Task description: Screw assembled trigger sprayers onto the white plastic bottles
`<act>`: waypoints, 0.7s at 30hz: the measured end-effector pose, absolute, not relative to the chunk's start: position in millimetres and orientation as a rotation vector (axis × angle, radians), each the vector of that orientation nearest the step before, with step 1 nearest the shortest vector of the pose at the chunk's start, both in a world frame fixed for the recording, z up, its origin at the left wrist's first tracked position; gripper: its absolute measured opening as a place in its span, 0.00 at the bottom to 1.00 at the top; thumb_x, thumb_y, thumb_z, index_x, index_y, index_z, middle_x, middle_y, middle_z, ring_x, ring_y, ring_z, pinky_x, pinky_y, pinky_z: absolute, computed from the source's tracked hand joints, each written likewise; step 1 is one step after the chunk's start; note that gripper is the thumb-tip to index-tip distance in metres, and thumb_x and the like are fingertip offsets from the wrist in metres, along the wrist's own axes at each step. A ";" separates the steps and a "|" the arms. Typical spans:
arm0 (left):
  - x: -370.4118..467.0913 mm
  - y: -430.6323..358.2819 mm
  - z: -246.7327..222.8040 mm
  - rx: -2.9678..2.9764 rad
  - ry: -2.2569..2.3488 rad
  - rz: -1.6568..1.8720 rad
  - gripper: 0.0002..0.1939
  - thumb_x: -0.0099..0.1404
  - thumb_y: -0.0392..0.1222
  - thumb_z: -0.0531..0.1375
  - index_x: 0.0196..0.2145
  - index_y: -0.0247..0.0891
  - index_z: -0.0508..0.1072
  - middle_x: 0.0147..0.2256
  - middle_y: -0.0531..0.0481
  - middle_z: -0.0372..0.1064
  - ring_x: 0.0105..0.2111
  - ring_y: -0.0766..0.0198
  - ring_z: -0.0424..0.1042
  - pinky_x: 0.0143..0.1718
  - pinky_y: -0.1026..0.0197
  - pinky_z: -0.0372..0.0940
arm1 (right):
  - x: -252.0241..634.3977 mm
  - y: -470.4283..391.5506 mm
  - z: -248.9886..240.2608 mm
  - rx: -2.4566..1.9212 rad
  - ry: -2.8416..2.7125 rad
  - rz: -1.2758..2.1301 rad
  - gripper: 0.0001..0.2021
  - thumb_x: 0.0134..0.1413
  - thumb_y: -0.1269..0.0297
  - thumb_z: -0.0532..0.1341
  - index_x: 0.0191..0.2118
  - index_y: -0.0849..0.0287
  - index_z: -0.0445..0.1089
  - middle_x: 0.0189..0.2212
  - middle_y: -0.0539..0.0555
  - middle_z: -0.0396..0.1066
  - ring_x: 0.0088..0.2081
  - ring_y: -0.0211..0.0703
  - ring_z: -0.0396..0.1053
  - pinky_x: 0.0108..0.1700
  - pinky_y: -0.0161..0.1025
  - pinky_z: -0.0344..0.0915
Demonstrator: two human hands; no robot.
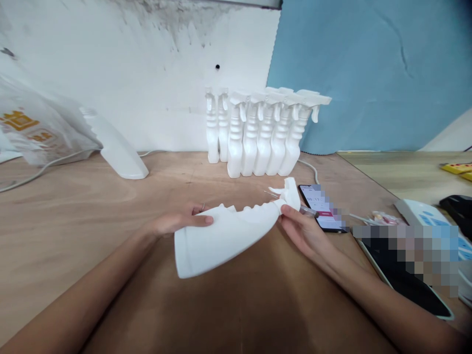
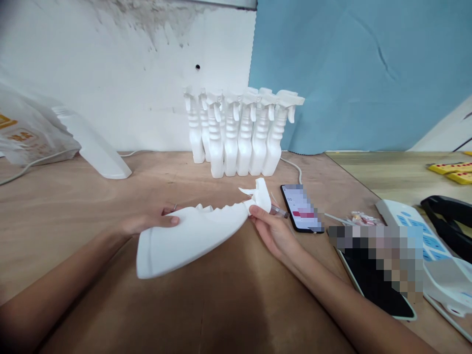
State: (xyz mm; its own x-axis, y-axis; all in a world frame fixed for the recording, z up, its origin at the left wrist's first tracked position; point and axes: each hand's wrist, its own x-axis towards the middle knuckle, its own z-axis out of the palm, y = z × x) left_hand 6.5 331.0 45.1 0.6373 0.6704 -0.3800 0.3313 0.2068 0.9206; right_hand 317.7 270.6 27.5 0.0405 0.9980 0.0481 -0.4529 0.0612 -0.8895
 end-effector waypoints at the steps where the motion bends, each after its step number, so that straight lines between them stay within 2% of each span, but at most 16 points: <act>1: 4.0 332.1 42.3 1.344 0.905 0.300 0.22 0.55 0.59 0.68 0.37 0.38 0.78 0.34 0.45 0.76 0.29 0.59 0.74 0.25 0.65 0.65 | 318.3 269.1 29.4 -0.811 -0.887 1.352 0.24 0.46 0.65 0.73 0.51 0.52 0.73 0.43 0.53 0.78 0.52 0.54 0.71 0.57 0.51 0.67; 3: 0.1 334.1 37.4 1.279 0.888 0.313 0.25 0.52 0.61 0.69 0.33 0.35 0.78 0.28 0.47 0.74 0.24 0.63 0.71 0.22 0.66 0.62 | 319.2 266.4 32.9 -0.765 -0.921 1.386 0.24 0.45 0.67 0.73 0.51 0.51 0.73 0.43 0.53 0.79 0.54 0.55 0.70 0.60 0.52 0.64; 5: -1.4 335.2 34.7 1.274 0.876 0.307 0.25 0.52 0.62 0.70 0.33 0.34 0.77 0.28 0.47 0.73 0.24 0.64 0.70 0.21 0.67 0.61 | 318.7 265.1 34.7 -0.724 -0.922 1.422 0.25 0.45 0.67 0.73 0.51 0.49 0.73 0.44 0.52 0.79 0.56 0.56 0.69 0.61 0.53 0.63; 10: 2.5 334.6 37.3 1.272 0.880 0.264 0.24 0.56 0.59 0.69 0.44 0.40 0.77 0.37 0.48 0.76 0.32 0.62 0.74 0.27 0.67 0.65 | 314.3 267.4 33.5 -0.736 -0.896 1.469 0.24 0.49 0.64 0.71 0.53 0.46 0.71 0.45 0.51 0.78 0.57 0.55 0.68 0.60 0.55 0.64; 14: 3.0 334.4 41.4 1.266 0.875 0.261 0.24 0.56 0.60 0.69 0.42 0.39 0.78 0.38 0.47 0.76 0.33 0.63 0.75 0.28 0.67 0.66 | 316.4 268.2 33.5 -0.721 -0.899 1.460 0.25 0.49 0.68 0.70 0.54 0.46 0.71 0.46 0.51 0.78 0.59 0.54 0.65 0.60 0.54 0.63; 18: -1.2 336.4 38.1 1.298 0.894 0.255 0.25 0.55 0.61 0.69 0.43 0.40 0.78 0.39 0.47 0.76 0.35 0.60 0.76 0.30 0.65 0.67 | 318.9 268.5 29.8 -0.740 -0.942 1.507 0.23 0.51 0.61 0.71 0.54 0.47 0.71 0.45 0.53 0.78 0.58 0.55 0.67 0.59 0.55 0.65; 21: -1.6 336.9 37.1 1.329 0.907 0.237 0.26 0.57 0.62 0.68 0.45 0.41 0.77 0.42 0.45 0.76 0.38 0.56 0.76 0.32 0.63 0.69 | 317.2 269.0 27.5 -0.780 -0.945 1.469 0.24 0.51 0.61 0.70 0.55 0.48 0.70 0.45 0.53 0.78 0.56 0.55 0.69 0.58 0.54 0.66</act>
State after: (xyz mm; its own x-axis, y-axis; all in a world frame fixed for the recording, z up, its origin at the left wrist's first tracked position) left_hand -1.6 336.9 37.1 0.6492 0.6265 -0.4314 0.3360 0.2726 0.9016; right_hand 317.2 269.0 27.5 -0.1132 0.9924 0.0472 -0.4540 -0.0094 -0.8909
